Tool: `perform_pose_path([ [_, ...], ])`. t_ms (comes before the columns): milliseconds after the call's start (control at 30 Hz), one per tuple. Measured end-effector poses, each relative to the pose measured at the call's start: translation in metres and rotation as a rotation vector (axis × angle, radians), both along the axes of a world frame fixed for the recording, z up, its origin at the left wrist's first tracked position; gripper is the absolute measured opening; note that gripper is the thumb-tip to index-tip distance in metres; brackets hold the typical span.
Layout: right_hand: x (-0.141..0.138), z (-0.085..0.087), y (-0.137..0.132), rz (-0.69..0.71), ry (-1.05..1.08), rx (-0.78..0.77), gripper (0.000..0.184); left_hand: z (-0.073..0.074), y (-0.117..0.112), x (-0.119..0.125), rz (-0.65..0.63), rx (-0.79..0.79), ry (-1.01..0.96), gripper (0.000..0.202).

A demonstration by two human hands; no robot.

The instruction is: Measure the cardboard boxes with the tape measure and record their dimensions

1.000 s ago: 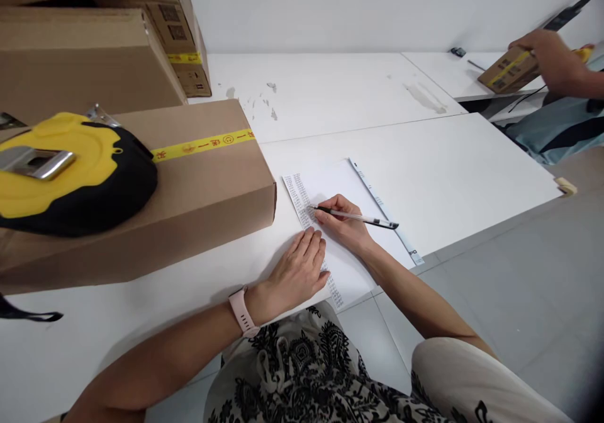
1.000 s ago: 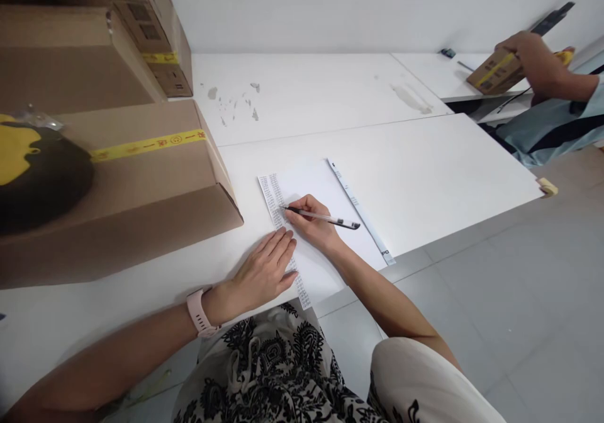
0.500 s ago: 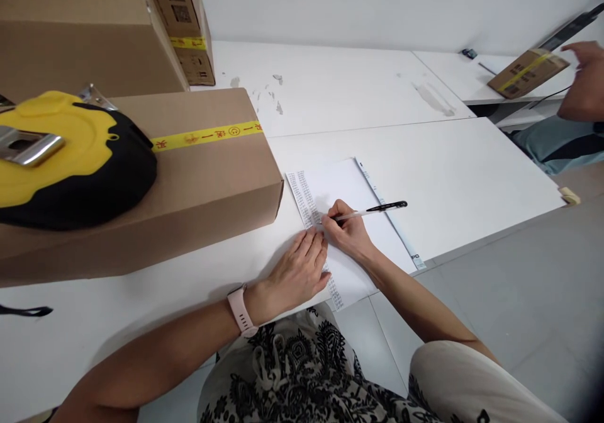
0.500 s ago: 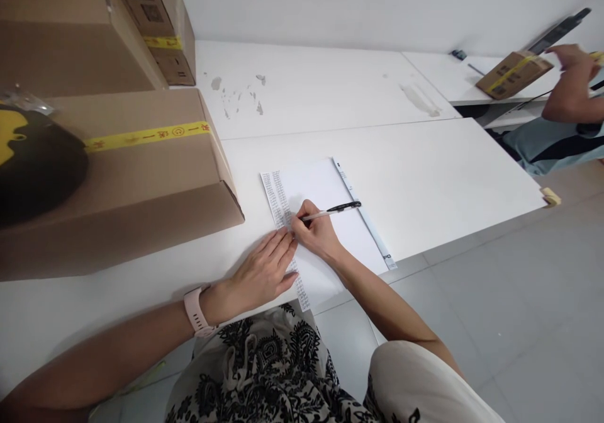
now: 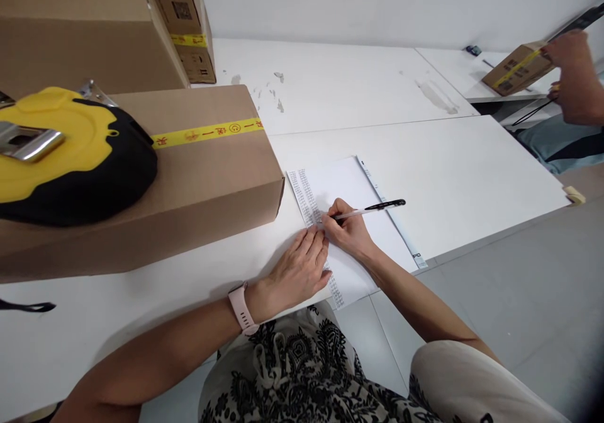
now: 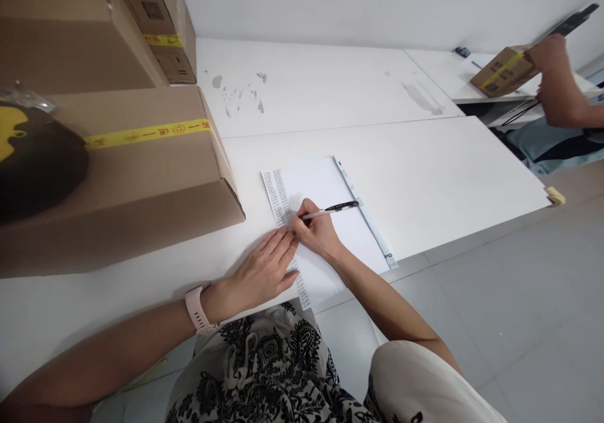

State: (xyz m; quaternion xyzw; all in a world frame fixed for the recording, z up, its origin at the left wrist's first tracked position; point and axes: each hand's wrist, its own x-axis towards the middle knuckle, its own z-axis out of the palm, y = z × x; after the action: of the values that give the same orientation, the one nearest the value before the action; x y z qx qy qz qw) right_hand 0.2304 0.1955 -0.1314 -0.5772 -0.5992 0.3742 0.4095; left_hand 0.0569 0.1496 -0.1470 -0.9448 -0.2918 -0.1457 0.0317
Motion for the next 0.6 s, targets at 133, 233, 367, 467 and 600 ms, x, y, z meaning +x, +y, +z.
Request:
perform_pose_path([
  [133, 0.0009, -0.0013, -0.0002, 0.026, 0.01, 0.013, 0.021, 0.002, 0.0007, -0.0004, -0.002, 0.021, 0.002, 0.062],
  [233, 0.0011, -0.0014, -0.0001, 0.021, 0.025, 0.014, 0.021, 0.0016, 0.0011, -0.0004, -0.008, 0.027, 0.0, 0.063],
  [367, 0.0008, -0.0005, 0.0005, 0.007, 0.036, 0.027, 0.021, -0.0004, 0.0013, -0.0001, -0.002, 0.032, 0.001, 0.063],
  [467, 0.0008, -0.0005, 0.0008, 0.008, 0.026, 0.033, 0.021, -0.0009, 0.0009, -0.0001, 0.0, 0.035, 0.013, 0.063],
  [600, 0.0014, -0.0012, 0.0011, 0.012, 0.022, 0.038, 0.021, -0.0006, 0.0002, -0.0003, 0.005, 0.034, 0.024, 0.063],
])
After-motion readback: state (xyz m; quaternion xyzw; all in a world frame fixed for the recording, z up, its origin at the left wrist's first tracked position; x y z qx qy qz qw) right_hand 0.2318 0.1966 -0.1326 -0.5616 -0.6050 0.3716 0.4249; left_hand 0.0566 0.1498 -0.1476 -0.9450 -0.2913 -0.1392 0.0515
